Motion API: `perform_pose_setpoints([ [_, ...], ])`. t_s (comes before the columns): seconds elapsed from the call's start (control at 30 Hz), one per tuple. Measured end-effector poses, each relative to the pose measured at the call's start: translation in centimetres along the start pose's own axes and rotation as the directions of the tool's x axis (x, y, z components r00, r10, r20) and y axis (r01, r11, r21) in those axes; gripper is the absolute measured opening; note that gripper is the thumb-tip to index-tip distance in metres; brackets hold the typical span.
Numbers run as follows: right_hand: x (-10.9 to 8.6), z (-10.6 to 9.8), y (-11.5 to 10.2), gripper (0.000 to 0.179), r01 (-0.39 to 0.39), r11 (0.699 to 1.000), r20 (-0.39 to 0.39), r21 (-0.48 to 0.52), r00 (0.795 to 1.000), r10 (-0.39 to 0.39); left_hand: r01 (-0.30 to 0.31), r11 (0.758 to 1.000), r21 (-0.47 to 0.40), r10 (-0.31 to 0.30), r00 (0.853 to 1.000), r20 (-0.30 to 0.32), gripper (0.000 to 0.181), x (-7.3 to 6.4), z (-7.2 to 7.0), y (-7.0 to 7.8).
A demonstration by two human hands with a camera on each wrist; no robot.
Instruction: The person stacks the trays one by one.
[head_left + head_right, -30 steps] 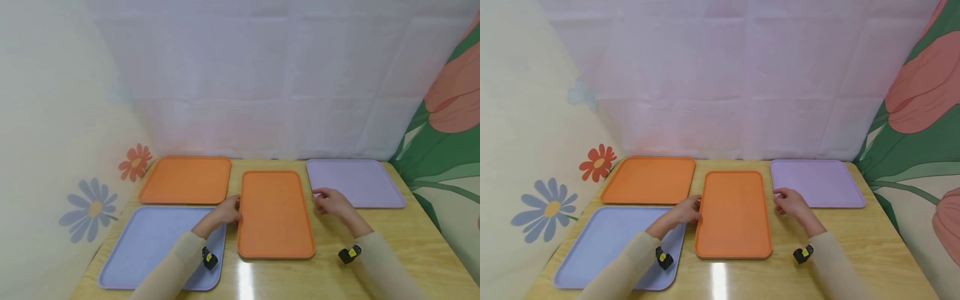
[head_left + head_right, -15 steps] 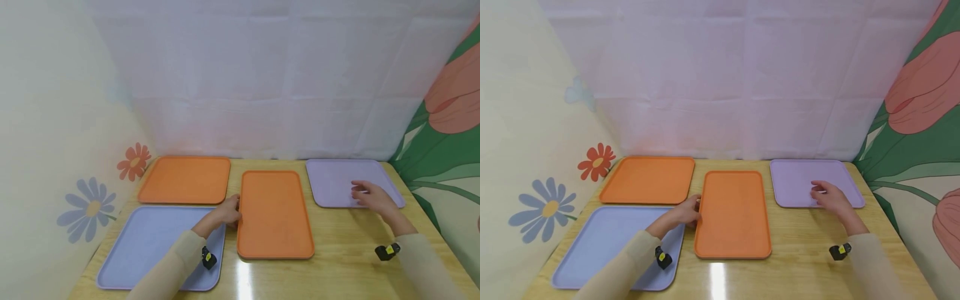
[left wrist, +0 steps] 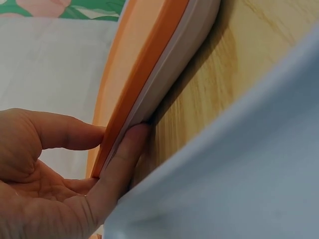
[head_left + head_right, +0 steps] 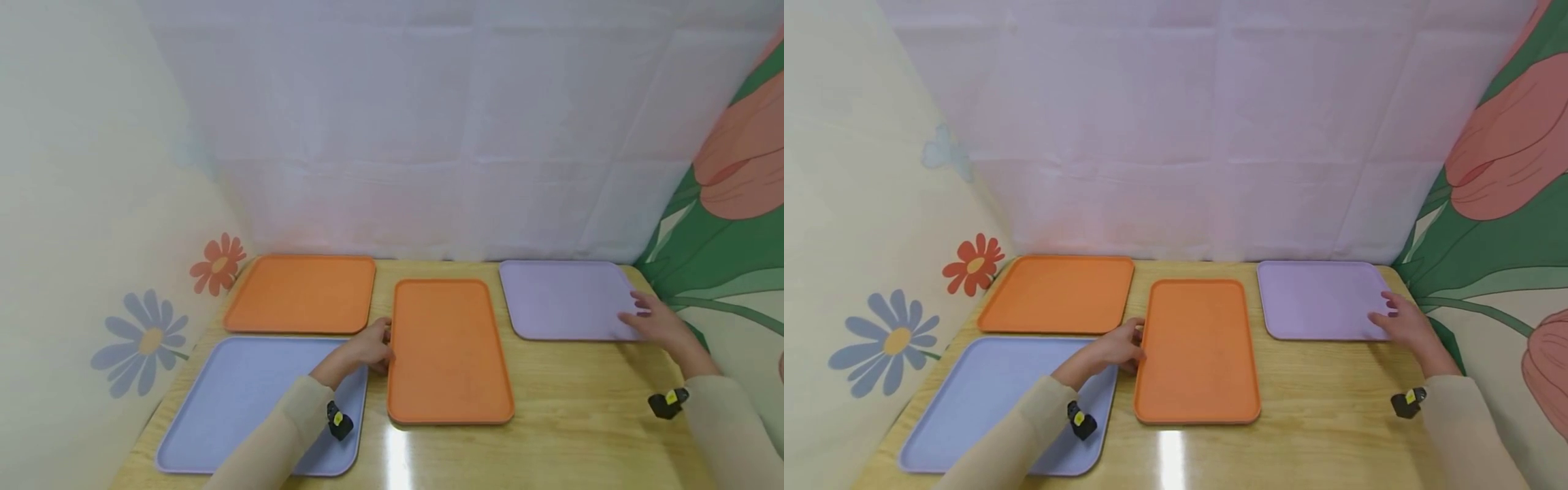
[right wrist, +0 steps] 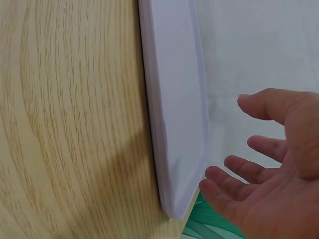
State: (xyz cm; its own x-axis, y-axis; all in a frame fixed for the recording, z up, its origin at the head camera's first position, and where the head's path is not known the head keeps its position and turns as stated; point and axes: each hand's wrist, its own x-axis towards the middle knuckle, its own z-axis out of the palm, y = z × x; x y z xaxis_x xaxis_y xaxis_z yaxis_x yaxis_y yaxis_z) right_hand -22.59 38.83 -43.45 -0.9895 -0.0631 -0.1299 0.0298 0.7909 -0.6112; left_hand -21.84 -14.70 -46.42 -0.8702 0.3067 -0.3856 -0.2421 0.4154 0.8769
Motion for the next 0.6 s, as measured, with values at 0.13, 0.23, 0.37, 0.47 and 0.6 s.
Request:
perform_pose_setpoints([
  [0.13, 0.3, -0.3, 0.9, 0.072, -0.028, 0.999, -0.013, -0.034, 1.0, 0.027, 0.011, 1.0, -0.009, -0.011, 1.0, 0.003, 0.08, 0.1, -0.1, -0.1],
  [0.23, 0.6, -0.5, 1.4, 0.073, -0.044, 0.996, -0.022, -0.075, 0.999, 0.043, 0.015, 1.0, -0.023, -0.015, 1.0, 0.002, 0.08, 0.1, 0.0, -0.2],
  [0.37, 0.8, -0.7, 2.1, 0.075, -0.06, 0.993, -0.016, -0.105, 0.998, 0.059, 0.009, 0.999, -0.044, -0.008, 1.0, 0.006, 0.082, 0.0, 0.1, -0.2],
  [0.47, 1.1, -0.9, 2.4, 0.076, -0.07, 0.99, -0.001, -0.12, 0.997, 0.071, 0.003, 0.999, -0.045, -0.003, 1.0, 0.006, 0.082, 0.0, 0.2, -0.3],
  [0.6, 1.4, -0.9, 2.9, 0.079, -0.096, 0.986, 0.013, -0.136, 0.995, 0.098, 0.003, 0.999, -0.039, -0.003, 1.0, 0.0, 0.082, 0.1, 0.4, -0.3],
])
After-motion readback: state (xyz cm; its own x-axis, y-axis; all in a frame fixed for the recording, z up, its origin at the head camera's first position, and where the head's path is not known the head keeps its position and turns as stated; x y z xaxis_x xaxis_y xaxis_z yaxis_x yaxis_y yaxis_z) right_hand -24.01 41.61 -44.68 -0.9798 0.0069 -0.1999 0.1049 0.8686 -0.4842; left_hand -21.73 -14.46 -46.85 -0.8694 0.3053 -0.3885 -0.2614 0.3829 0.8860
